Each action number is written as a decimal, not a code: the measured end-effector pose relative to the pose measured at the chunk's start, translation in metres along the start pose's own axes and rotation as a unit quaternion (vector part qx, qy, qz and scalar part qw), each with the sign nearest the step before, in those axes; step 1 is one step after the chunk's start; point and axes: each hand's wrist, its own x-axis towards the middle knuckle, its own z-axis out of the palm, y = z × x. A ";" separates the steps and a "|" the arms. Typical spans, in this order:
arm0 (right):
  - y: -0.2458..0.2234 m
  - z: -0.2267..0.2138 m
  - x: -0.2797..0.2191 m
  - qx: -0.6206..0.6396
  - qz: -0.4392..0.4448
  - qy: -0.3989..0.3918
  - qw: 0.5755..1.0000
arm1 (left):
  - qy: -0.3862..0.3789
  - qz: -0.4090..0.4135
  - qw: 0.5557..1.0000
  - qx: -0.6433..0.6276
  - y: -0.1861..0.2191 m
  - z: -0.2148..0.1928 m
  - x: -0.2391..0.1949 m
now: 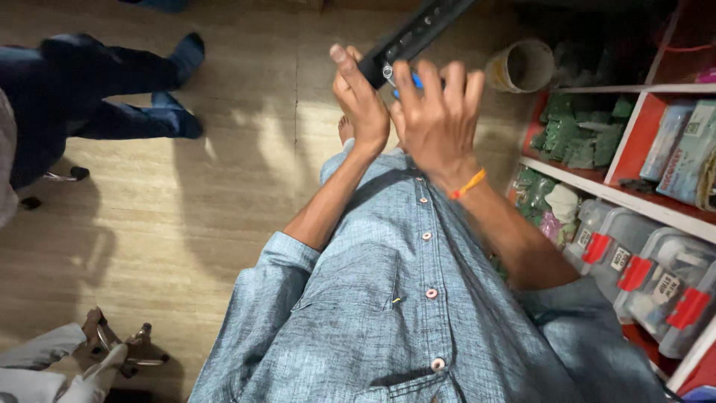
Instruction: The person uses a power drill to remove screws from a black plastic casing, then uses pliers to snap off plastic tabs. The casing is handled and inspected throughout the process.
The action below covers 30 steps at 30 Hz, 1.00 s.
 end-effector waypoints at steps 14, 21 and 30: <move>0.044 -0.003 -0.043 0.888 0.355 -0.133 0.262 | 0.012 -0.041 0.998 -0.047 0.002 -0.011 0.014; 0.018 -0.008 -0.074 0.880 0.458 -0.098 0.084 | -0.004 -0.042 0.998 -0.039 0.002 -0.017 0.011; 0.026 -0.048 -0.059 0.814 0.354 -0.179 0.425 | -0.032 -0.020 0.998 -0.042 0.004 -0.013 0.006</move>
